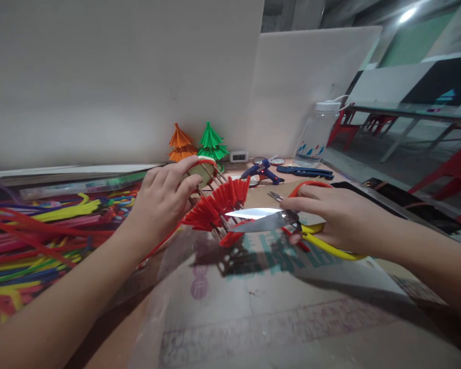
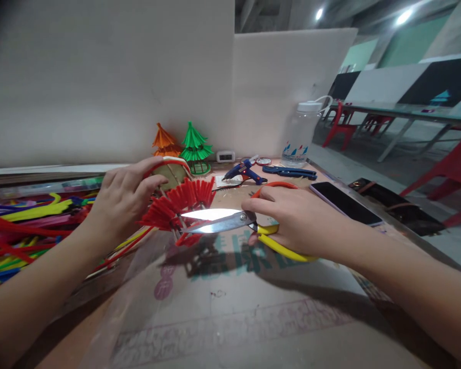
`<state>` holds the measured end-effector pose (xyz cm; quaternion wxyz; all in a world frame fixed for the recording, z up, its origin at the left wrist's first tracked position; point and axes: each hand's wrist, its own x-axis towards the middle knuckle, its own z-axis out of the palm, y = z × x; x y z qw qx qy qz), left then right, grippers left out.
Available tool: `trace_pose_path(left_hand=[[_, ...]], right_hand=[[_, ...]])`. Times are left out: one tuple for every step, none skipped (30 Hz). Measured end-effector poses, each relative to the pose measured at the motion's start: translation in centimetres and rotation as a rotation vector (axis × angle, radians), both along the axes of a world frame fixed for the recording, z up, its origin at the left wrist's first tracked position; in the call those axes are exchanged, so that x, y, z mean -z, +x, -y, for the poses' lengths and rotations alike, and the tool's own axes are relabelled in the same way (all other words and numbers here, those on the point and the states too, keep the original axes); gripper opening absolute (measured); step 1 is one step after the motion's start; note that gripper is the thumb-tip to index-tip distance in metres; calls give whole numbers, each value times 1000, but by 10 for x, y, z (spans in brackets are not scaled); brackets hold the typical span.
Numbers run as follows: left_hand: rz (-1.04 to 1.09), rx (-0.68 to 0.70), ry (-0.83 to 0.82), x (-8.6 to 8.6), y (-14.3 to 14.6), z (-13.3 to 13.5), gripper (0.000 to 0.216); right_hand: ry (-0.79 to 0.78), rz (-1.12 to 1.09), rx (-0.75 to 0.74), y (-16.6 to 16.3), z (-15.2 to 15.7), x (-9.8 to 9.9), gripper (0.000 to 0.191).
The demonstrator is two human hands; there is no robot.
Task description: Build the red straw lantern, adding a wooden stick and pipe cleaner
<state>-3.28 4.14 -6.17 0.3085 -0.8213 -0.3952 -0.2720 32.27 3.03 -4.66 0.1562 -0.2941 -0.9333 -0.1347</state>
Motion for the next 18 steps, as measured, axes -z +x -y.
trace_pose_path(left_hand=[[1, 0, -6, 1, 0, 0, 34], [4, 1, -9, 2, 0, -1, 34], [3, 1, -10, 3, 0, -2, 35], [-2, -1, -5, 4, 0, -3, 35], [-12, -4, 4, 5, -1, -4, 36], [-24, -7, 15, 5, -2, -5, 36], [-37, -8, 24, 6, -2, -6, 36], [-46, -9, 30, 6, -2, -7, 36], [-49, -7, 36, 6, -3, -7, 35], [-50, -5, 38, 5, -2, -7, 34], [-55, -4, 36, 5, -2, -6, 33], [-60, -5, 35, 5, -2, -6, 31], [-66, -8, 34, 4, -2, -5, 30], [-70, -13, 31, 4, -2, -5, 30], [-72, -17, 22, 4, -3, -5, 30], [-68, -20, 5, 5, -4, -6, 32], [-58, -20, -22, 6, -6, -7, 35], [-41, -16, -61, 8, -8, -9, 38]], right_hand=[[21, 4, -2, 0, 0, 1, 29], [37, 9, -1, 1, 0, 1, 28], [49, 16, 0, 2, -1, 1, 28], [57, 23, 1, 2, -1, 2, 28], [65, 28, 0, 3, -2, 2, 29], [74, 31, -4, 4, -2, 2, 31], [84, 32, -11, 4, -3, 2, 32], [96, 32, -20, 4, -3, 2, 32], [110, 32, -31, 4, -3, 2, 32], [124, 34, -39, 5, -3, 3, 32], [134, 39, -44, 5, -3, 4, 33], [138, 42, -46, 6, -3, 5, 34], [138, 43, -47, 6, -3, 7, 35], [133, 41, -46, 7, -4, 8, 36], [122, 30, -42, 7, -4, 9, 37], [104, 13, -33, 7, -5, 10, 36], [82, -13, -18, 7, -6, 10, 35], [59, -49, 4, 6, -7, 10, 35]])
